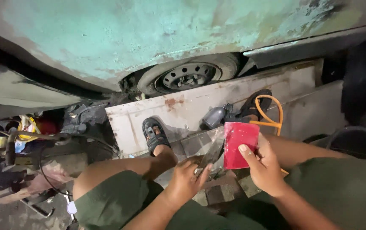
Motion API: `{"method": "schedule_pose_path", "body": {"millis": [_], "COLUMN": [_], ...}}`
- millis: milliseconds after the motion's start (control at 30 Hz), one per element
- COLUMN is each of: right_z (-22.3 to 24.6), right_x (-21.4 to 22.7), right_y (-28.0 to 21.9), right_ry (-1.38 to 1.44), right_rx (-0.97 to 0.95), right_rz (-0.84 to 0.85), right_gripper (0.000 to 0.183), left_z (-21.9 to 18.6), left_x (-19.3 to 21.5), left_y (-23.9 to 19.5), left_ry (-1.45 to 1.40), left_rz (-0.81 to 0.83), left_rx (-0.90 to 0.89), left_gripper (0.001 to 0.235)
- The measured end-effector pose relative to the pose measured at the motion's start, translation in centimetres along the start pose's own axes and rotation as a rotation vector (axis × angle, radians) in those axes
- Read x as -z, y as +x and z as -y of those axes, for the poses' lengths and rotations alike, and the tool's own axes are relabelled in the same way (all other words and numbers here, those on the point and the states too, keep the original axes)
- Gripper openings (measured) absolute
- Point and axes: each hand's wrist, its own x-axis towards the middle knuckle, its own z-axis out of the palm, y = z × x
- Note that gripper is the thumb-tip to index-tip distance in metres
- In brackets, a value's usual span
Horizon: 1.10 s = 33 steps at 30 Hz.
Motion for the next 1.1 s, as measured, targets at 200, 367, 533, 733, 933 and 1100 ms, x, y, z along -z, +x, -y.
{"method": "schedule_pose_path", "body": {"millis": [200, 367, 533, 733, 933, 1100], "right_z": [0.8, 0.0, 0.1, 2.4, 1.4, 2.1], "right_x": [-0.7, -0.6, 0.5, 2.3, 5.5, 4.3], "right_y": [-0.2, -0.5, 0.1, 1.2, 1.5, 1.8], "right_ry": [-0.024, -0.284, -0.447, -0.456, -0.624, -0.690], "right_rx": [-0.113, -0.044, -0.018, -0.088, 0.161, 0.852], "right_rz": [-0.040, -0.049, 0.115, 0.375, 0.251, 0.332], "right_gripper": [0.049, 0.046, 0.047, 0.044, 0.025, 0.029], "left_z": [-1.3, -2.1, -2.2, -1.8, -1.6, -2.2], "left_x": [-0.1, 0.4, 0.8, 1.4, 2.0, 2.7], "left_y": [0.2, 0.9, 1.1, 2.4, 2.6, 3.8], "left_ry": [-0.094, -0.146, -0.247, -0.552, -0.660, -0.990], "left_rz": [0.067, 0.142, 0.178, 0.252, 0.220, 0.242], "left_rx": [0.165, 0.207, 0.426, 0.740, 0.779, 0.828], "left_gripper": [0.034, 0.027, 0.042, 0.045, 0.040, 0.037]}}
